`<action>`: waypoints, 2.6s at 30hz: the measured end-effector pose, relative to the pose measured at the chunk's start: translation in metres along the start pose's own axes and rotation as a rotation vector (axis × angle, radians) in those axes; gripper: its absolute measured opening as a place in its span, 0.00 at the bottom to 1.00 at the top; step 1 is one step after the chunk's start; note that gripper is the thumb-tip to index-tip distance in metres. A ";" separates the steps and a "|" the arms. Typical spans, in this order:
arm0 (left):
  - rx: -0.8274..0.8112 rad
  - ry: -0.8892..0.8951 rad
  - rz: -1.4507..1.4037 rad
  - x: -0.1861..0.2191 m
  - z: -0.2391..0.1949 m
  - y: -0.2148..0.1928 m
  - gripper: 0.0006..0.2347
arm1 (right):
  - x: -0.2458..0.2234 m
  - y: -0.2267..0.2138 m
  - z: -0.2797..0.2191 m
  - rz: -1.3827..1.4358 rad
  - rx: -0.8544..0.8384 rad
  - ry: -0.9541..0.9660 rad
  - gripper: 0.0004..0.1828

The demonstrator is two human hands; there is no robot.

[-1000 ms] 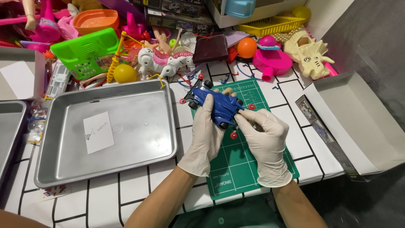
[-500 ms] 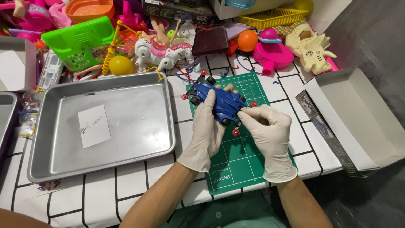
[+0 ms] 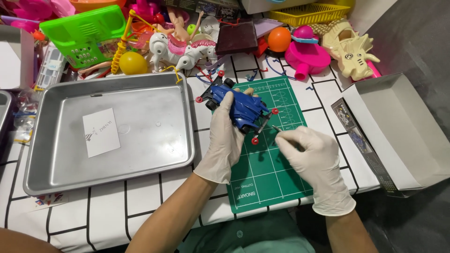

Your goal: Assembling a toy car chassis using a screwdriver and installing batteries on a workspace.

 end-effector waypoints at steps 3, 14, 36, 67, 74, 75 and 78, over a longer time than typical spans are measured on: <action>-0.013 -0.022 0.007 0.001 -0.006 0.004 0.18 | -0.006 0.013 -0.004 -0.120 -0.171 0.027 0.03; -0.136 -0.102 0.009 -0.028 0.000 0.002 0.29 | -0.039 0.053 0.044 -0.176 -0.373 -0.280 0.48; -0.143 -0.191 0.060 -0.031 -0.001 0.001 0.36 | 0.040 -0.005 0.076 -0.141 -0.097 0.053 0.32; -0.205 -0.253 0.148 -0.016 -0.039 0.032 0.47 | -0.027 0.074 0.044 -0.590 -0.221 -0.998 0.05; -0.307 -0.300 0.066 -0.050 0.000 0.015 0.31 | -0.022 0.068 0.048 -0.496 -0.204 -0.978 0.06; -0.380 -0.313 0.063 -0.051 0.001 0.019 0.28 | -0.019 0.067 0.052 -0.496 -0.202 -0.964 0.08; -0.524 -0.314 -0.019 -0.068 0.017 0.019 0.21 | -0.017 0.051 0.062 -0.422 -0.227 -0.901 0.09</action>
Point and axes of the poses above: each hand's wrist, its own z-axis towards the middle knuckle, its own y-axis out of the palm, x = y × z, the point moved 10 cm from there along z, towards the middle knuckle, and after that the axes turned 9 degrees about z, right-handed, at the moved point
